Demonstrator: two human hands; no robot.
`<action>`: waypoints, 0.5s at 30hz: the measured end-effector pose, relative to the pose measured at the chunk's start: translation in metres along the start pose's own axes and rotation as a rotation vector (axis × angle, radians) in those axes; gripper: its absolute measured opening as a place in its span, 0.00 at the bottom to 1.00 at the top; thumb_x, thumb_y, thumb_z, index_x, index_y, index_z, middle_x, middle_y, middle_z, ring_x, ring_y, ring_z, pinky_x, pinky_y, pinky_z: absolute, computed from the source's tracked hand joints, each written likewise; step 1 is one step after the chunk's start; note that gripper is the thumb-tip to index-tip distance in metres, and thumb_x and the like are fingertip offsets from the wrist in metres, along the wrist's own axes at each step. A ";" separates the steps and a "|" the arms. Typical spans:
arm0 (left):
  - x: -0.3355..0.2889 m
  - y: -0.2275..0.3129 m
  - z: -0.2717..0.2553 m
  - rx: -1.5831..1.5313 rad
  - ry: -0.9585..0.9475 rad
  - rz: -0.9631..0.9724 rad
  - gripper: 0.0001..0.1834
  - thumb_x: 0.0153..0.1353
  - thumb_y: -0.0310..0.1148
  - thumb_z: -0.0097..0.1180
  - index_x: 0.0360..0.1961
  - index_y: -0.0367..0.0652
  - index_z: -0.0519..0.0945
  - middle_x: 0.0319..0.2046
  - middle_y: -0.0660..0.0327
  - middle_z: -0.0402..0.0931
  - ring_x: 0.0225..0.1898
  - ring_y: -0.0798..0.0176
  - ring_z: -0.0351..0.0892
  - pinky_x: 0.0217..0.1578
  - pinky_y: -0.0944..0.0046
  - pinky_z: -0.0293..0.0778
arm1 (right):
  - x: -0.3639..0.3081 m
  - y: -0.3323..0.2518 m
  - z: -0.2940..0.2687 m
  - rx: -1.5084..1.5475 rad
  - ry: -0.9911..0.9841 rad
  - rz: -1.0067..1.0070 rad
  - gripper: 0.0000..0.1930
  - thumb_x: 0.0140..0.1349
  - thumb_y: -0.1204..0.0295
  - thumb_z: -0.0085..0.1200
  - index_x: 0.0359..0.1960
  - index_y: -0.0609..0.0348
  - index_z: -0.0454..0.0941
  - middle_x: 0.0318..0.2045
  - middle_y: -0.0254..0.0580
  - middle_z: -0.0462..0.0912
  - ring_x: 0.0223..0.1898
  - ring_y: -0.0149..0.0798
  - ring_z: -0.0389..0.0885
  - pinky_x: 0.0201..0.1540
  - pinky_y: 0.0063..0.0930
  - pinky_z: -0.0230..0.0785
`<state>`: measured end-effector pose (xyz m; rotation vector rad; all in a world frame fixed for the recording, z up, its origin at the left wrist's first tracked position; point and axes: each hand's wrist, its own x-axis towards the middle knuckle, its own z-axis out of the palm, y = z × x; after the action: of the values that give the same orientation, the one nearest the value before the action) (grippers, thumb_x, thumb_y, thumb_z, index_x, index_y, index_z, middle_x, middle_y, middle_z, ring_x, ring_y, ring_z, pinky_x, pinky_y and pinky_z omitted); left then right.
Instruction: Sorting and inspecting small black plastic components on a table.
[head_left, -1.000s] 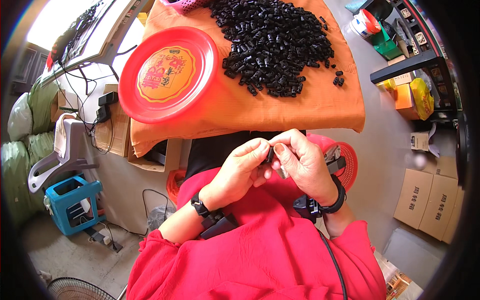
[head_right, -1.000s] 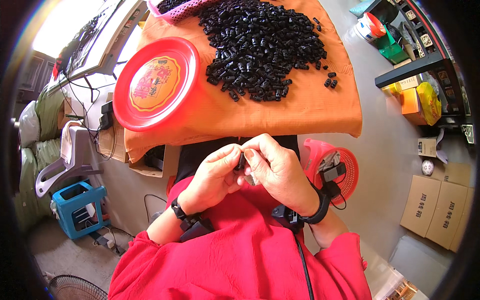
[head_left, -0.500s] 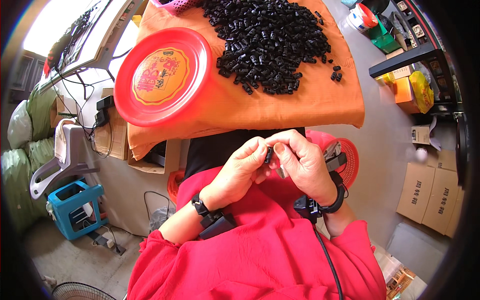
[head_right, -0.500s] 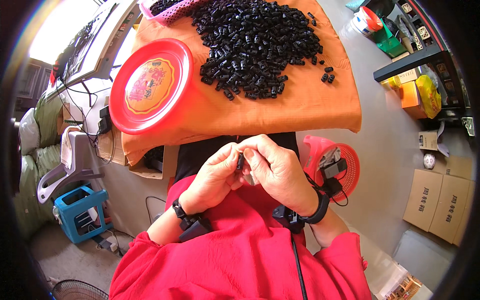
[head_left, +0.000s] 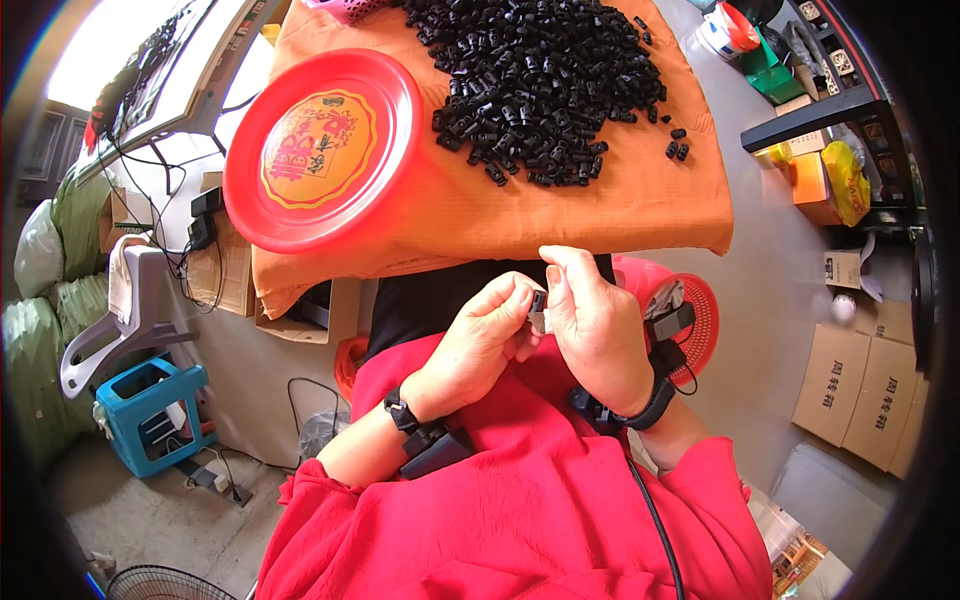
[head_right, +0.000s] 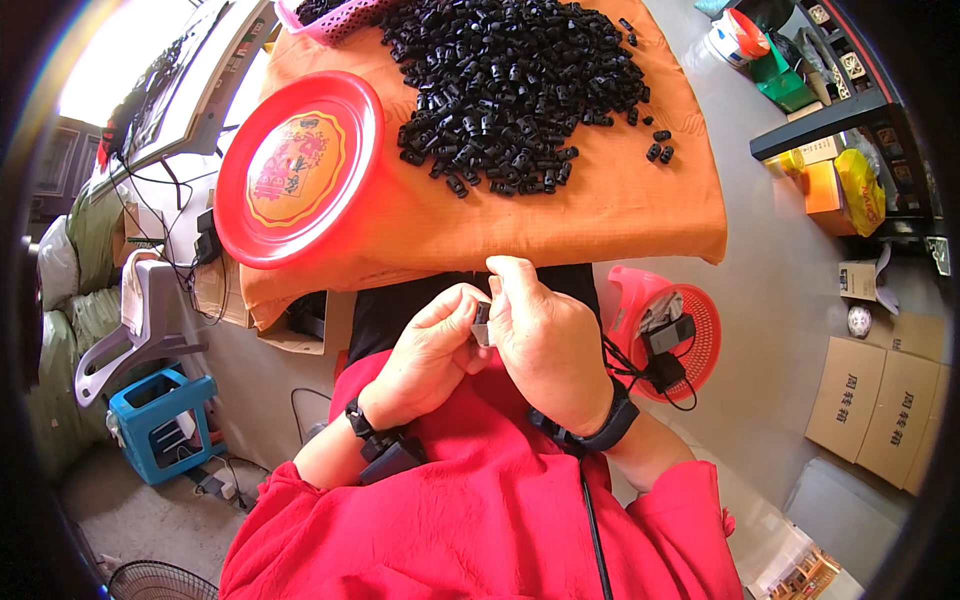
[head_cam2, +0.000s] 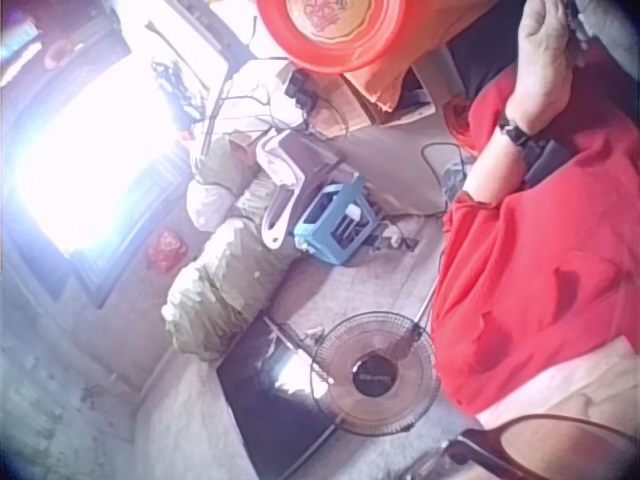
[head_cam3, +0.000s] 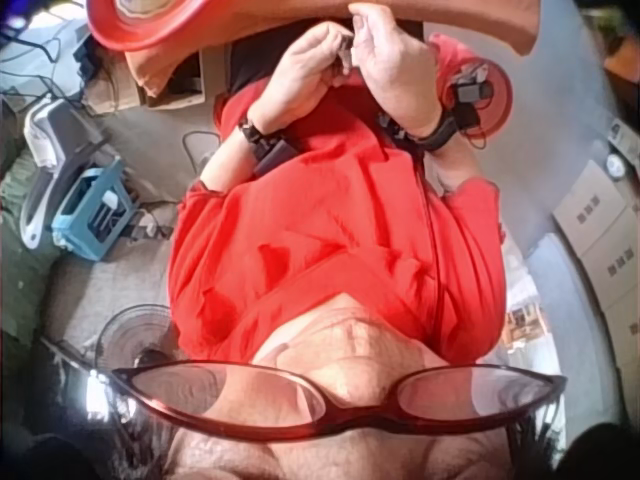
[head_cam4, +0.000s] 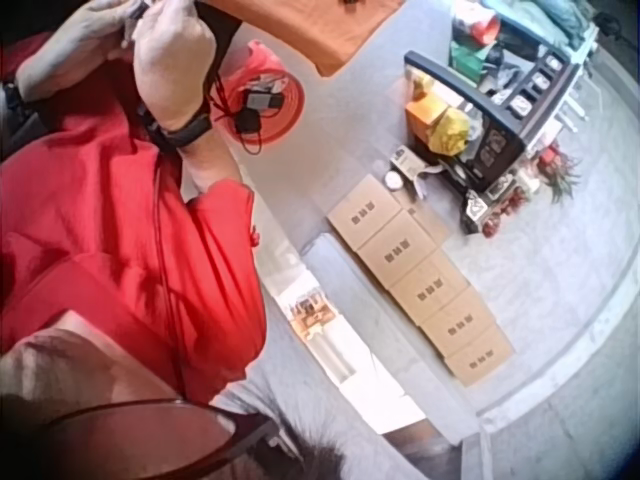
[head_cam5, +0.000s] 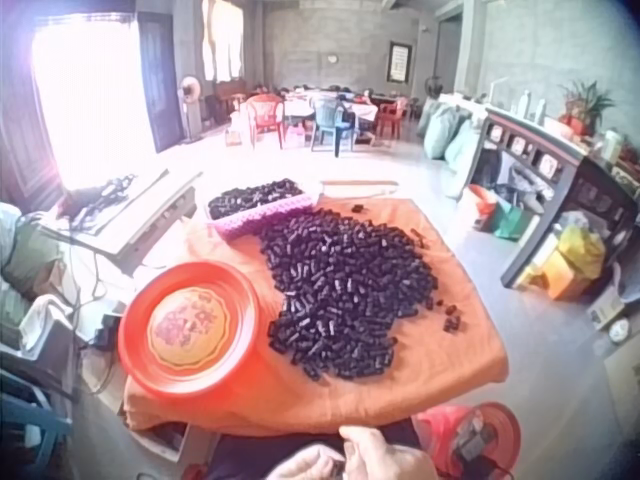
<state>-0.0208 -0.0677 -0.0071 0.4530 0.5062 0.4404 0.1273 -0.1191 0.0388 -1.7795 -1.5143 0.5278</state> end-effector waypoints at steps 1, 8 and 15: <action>0.000 0.000 0.000 -0.001 0.005 0.000 0.12 0.75 0.43 0.47 0.41 0.47 0.74 0.30 0.68 0.73 0.28 0.74 0.68 0.30 0.73 0.65 | 0.000 0.000 0.000 -0.018 -0.004 -0.002 0.12 0.68 0.75 0.51 0.51 0.60 0.72 0.30 0.51 0.84 0.29 0.52 0.84 0.29 0.40 0.75; -0.001 0.001 0.000 -0.005 0.006 -0.012 0.11 0.75 0.43 0.47 0.40 0.47 0.73 0.31 0.69 0.73 0.30 0.75 0.69 0.31 0.73 0.65 | -0.001 -0.001 0.001 -0.038 -0.032 0.070 0.11 0.69 0.74 0.50 0.51 0.60 0.71 0.30 0.52 0.84 0.29 0.54 0.84 0.28 0.42 0.74; -0.002 0.002 0.000 -0.035 0.001 -0.016 0.11 0.75 0.42 0.48 0.40 0.48 0.73 0.31 0.70 0.73 0.30 0.76 0.69 0.31 0.73 0.65 | 0.000 -0.002 0.003 0.021 -0.037 0.109 0.10 0.70 0.73 0.49 0.50 0.59 0.71 0.30 0.52 0.83 0.29 0.54 0.83 0.28 0.43 0.74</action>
<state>-0.0229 -0.0669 -0.0051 0.4151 0.5017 0.4338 0.1237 -0.1180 0.0387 -1.8533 -1.4370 0.6312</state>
